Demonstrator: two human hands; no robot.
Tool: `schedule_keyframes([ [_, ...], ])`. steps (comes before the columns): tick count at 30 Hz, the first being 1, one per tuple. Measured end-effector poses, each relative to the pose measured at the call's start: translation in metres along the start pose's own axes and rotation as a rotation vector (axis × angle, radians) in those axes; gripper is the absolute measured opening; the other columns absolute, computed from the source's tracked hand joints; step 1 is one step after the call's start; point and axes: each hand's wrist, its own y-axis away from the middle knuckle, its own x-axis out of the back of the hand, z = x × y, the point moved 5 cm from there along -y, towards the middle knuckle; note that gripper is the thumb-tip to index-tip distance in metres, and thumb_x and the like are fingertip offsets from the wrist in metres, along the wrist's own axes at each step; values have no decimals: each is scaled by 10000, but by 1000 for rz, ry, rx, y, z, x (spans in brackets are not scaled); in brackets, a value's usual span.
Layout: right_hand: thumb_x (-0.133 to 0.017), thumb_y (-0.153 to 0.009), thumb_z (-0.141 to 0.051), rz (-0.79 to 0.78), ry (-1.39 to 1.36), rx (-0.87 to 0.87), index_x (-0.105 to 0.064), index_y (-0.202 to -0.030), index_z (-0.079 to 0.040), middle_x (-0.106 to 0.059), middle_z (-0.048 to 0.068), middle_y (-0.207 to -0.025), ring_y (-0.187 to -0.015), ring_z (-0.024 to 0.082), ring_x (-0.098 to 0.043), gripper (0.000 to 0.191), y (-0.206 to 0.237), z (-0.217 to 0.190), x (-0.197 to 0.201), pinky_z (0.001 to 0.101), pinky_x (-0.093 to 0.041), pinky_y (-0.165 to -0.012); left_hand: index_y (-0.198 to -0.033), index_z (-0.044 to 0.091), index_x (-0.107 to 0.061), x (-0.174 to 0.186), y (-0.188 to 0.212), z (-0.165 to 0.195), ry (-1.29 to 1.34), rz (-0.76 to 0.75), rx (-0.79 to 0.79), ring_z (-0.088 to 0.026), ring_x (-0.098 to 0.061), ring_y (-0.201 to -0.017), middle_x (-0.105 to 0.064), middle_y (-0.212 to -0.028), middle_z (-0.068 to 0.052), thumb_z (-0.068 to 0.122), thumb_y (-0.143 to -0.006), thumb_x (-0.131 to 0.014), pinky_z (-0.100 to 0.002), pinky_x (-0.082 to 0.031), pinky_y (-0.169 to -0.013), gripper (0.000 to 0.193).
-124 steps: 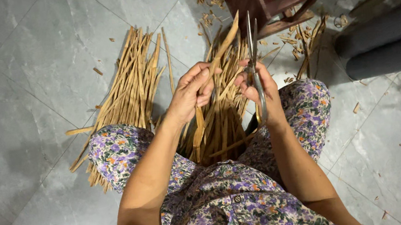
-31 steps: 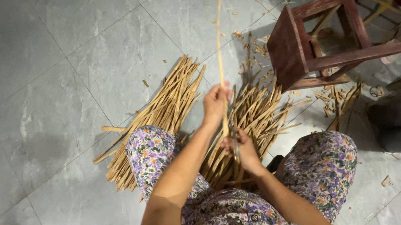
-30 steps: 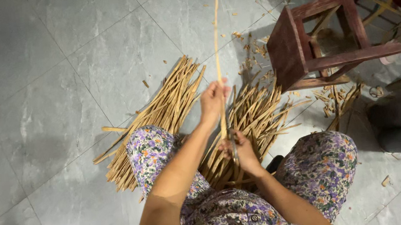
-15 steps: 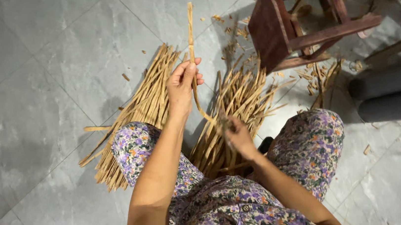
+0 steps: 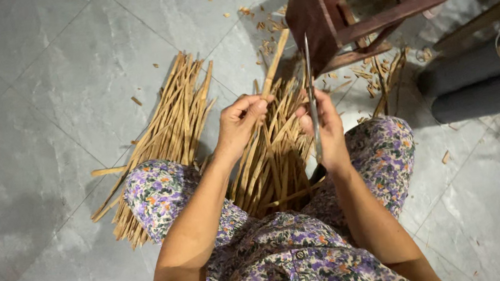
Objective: The person sits on the floor and uses shears to trim and split thin wooden sticks. They handle the sticks one by one, cutting them to length and separating them into smaller pieces, then placing the finished pieces into a pile.
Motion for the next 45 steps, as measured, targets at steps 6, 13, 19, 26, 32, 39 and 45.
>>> schedule_keyframes([
  [6, -728, -963, -298, -5, -65, -30, -496, -1468, -46, -597, -37, -1063, -901, 43, -533, 610, -1, -13, 10, 184, -426, -769, -1149, 37, -768, -15, 4, -9, -23, -86, 33, -35, -621, -834, -715, -943, 29, 182, -1012, -675, -203, -535, -764, 220],
  [13, -740, -979, -305, 11, -68, 3, -536, -1443, -35, -587, -50, -972, -829, 31, -516, 574, -1, -12, 13, 182, -416, -726, -1136, 32, -764, -25, 7, -15, 39, -148, 30, -53, -597, -820, -693, -969, 27, 173, -1007, -676, -206, -505, -732, 210],
  [19, -751, -972, -306, 70, -34, -23, -581, -1415, -41, -513, -92, -788, -640, 7, -419, 543, 2, -4, 21, 175, -317, -571, -1152, 6, -785, -28, 8, -25, 57, -161, 55, -69, -550, -777, -648, -924, -4, 152, -1042, -690, -219, -452, -673, 206],
  [26, -722, -1008, -272, 279, -176, -43, -642, -1282, -77, -564, -78, -755, -542, 1, -457, 346, -1, 7, 30, 156, -321, -468, -1134, 47, -764, -27, -5, -43, -160, -165, 35, -51, -673, -897, -756, -1017, 4, 167, -974, -723, -216, -558, -794, 204],
  [32, -664, -1066, -169, 255, -193, 96, -610, -1245, -64, -627, -4, -794, -573, 54, -549, 214, -15, 13, 32, 188, -443, -452, -1140, 72, -780, -23, -17, -69, -177, -114, 23, -79, -663, -856, -766, -962, 0, 188, -983, -732, -253, -551, -762, 202],
  [39, -692, -938, -107, 191, -98, -359, -524, -1297, -105, -742, 65, -975, -733, 112, -672, 397, -11, 91, -4, 246, -510, -552, -1151, 68, -752, -10, -37, -87, -164, 45, 40, -72, -688, -785, -778, -945, 6, 208, -946, -734, -252, -568, -723, 249],
  [45, -714, -923, -46, 126, -131, -528, -538, -1336, -124, -733, 84, -1010, -664, 124, -628, 456, 3, 165, -16, 261, -513, -577, -1143, 96, -765, -8, -48, -96, -268, 109, 28, -66, -666, -780, -788, -927, 1, 255, -943, -747, -256, -557, -707, 256],
])
